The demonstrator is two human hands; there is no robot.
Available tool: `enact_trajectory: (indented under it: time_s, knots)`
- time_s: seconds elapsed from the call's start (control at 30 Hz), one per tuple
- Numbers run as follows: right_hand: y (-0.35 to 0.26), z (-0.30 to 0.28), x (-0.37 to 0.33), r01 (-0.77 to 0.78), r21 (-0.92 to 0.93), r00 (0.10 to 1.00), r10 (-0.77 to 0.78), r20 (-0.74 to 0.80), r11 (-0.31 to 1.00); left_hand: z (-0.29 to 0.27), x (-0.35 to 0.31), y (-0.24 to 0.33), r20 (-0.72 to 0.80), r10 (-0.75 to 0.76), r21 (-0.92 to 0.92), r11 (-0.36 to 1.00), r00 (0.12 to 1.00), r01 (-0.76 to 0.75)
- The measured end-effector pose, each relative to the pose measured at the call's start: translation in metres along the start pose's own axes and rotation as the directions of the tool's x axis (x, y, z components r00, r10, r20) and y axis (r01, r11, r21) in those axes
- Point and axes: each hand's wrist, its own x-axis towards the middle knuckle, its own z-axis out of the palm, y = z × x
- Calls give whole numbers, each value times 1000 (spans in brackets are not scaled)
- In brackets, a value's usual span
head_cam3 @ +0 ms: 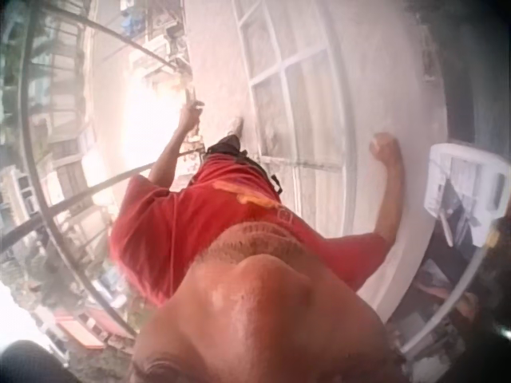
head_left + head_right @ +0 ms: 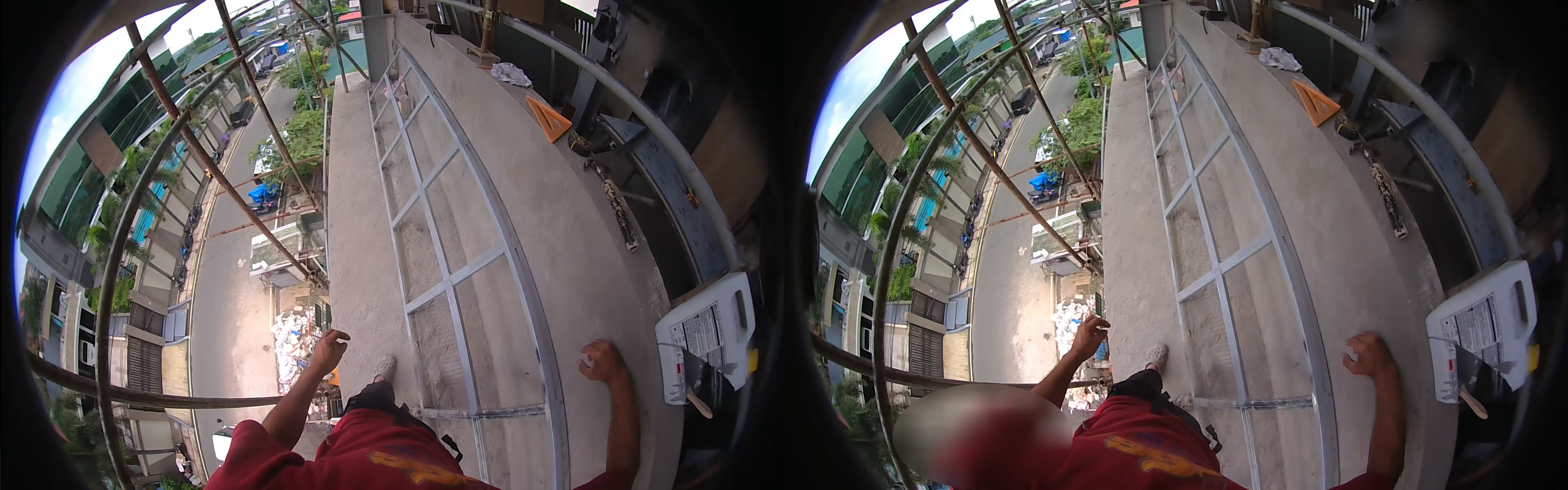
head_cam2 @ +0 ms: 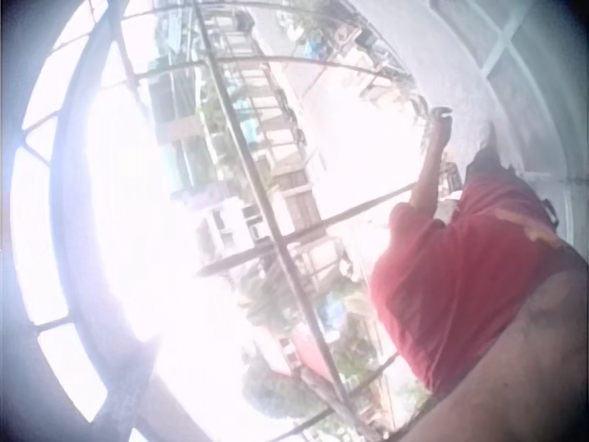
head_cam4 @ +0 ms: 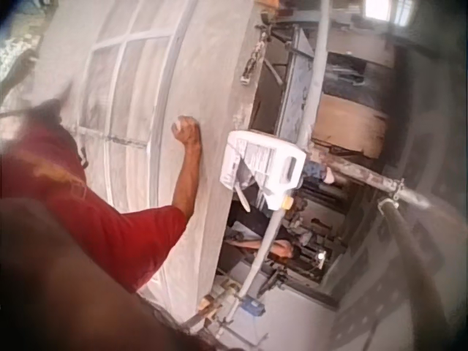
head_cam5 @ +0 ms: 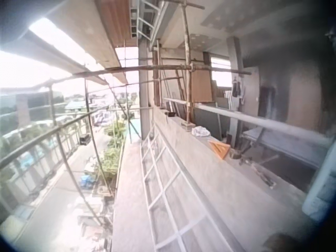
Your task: The person applies a liquid to a metal frame using a brush, then uses a power drill to fasten screws into the frame while wiping the area with a cloth. The person handles a container of liquid, a brush, a drill, and a cloth during the process.
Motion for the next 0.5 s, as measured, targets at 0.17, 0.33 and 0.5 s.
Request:
enact_trajectory:
  time_s: [0.17,0.33,0.5]
  knots:
    - [2,-11,43,-33,-141,961,-8,-275,989,-29,-21,-88,-219,-177,312,919,960,240]
    - [20,-37,122,-121,-370,829,-111,-548,921,-35,-18,-110,-180,-291,370,865,940,339]
    - [39,-36,233,-291,-595,748,-210,-630,749,-40,7,-166,7,-448,424,811,894,403]
